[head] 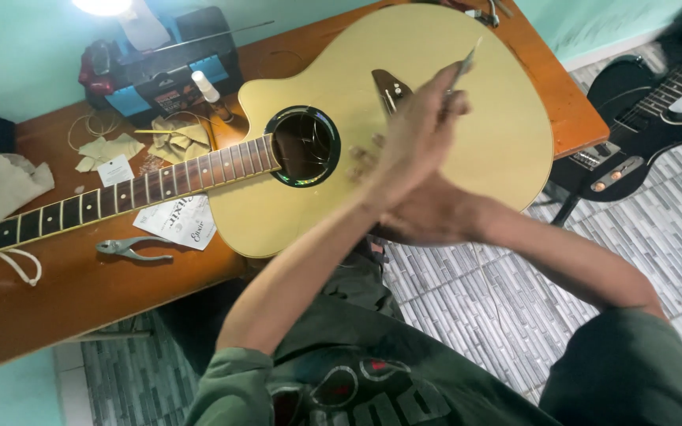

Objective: Restringing an acoustic guitar by threading the string through the bridge, tying a knot, and trimming the excess with pliers.

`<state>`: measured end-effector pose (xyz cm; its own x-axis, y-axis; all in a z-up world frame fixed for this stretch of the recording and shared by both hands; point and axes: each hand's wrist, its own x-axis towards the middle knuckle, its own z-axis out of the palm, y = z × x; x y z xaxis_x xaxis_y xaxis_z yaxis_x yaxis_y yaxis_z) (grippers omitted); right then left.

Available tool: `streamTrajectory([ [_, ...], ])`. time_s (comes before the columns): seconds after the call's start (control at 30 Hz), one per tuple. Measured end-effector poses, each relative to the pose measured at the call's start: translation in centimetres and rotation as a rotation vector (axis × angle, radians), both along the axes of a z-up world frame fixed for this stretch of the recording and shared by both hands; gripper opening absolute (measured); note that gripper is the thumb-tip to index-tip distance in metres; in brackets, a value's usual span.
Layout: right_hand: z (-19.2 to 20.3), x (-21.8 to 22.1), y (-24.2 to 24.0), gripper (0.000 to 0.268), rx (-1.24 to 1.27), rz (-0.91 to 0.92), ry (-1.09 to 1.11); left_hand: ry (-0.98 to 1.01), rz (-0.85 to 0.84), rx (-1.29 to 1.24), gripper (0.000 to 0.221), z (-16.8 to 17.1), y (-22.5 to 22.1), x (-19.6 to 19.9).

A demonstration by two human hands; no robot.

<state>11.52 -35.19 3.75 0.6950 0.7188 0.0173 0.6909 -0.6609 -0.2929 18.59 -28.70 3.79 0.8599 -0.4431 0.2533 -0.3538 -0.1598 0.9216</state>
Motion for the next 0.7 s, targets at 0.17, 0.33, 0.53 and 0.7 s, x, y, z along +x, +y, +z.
streamTrajectory([
  [0.17, -1.9, -3.1, 4.0, 0.068, -0.205, 0.042, 0.079, -0.311, 0.070, 0.426, 0.040, -2.1, 4.0, 1.9],
  [0.33, -1.7, -6.2, 3.5, 0.029, -0.243, 0.101, -0.270, -0.587, 0.212, 0.494, 0.040, -6.1, 4.7, 3.7],
  [0.53, 2.0, -5.5, -3.0, 0.045, 0.095, 0.278, 0.221, -0.832, 0.327, 0.526, 0.031, -6.6, 6.8, 3.3],
  [0.7, 3.7, 0.8, -8.1, 0.038, 0.228, -0.135, 0.039, -0.526, 0.303, 0.372, 0.022, -3.8, 7.7, 1.8],
])
